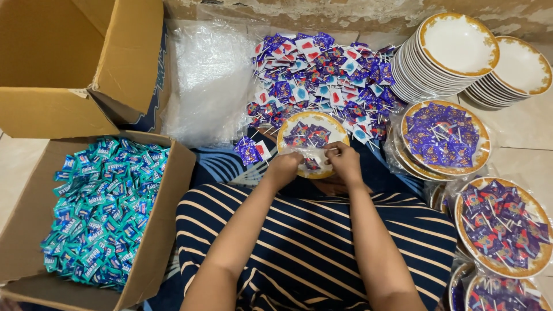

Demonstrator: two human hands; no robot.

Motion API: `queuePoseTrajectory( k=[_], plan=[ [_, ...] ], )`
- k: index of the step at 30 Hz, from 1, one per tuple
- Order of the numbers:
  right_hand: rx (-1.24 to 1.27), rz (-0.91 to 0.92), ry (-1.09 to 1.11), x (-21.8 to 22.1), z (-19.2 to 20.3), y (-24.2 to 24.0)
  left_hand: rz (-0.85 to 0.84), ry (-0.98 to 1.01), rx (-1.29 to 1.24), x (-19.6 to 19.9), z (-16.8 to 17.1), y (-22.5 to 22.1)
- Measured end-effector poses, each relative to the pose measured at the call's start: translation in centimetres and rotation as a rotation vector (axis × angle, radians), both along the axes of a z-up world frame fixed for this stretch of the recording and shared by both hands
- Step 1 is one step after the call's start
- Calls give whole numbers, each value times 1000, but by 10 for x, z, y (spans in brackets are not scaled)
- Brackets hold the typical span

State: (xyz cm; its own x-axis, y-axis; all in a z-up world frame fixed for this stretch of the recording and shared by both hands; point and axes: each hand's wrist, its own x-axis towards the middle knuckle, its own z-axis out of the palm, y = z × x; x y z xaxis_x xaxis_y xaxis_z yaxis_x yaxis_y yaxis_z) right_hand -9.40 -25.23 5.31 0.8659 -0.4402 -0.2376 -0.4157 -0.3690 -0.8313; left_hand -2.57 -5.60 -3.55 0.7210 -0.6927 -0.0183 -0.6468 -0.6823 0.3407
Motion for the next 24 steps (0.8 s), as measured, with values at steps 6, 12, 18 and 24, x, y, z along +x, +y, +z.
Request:
queuePoseTrajectory(
  k=[6,12,18,24],
  plan=[
    [-15,-123,-24,-2,25,-1,-213,-240,80,-30,16,-6],
    [-334,-9,170,34,-82,-75,-242,-308,0,-30,17,-11],
    [-618,-224,142,28,-64,-68,-322,-81,143,-33,16,-15],
    [-446,-35,268,14,-33,-59,-295,64,226,-34,37,-11]
  ],
)
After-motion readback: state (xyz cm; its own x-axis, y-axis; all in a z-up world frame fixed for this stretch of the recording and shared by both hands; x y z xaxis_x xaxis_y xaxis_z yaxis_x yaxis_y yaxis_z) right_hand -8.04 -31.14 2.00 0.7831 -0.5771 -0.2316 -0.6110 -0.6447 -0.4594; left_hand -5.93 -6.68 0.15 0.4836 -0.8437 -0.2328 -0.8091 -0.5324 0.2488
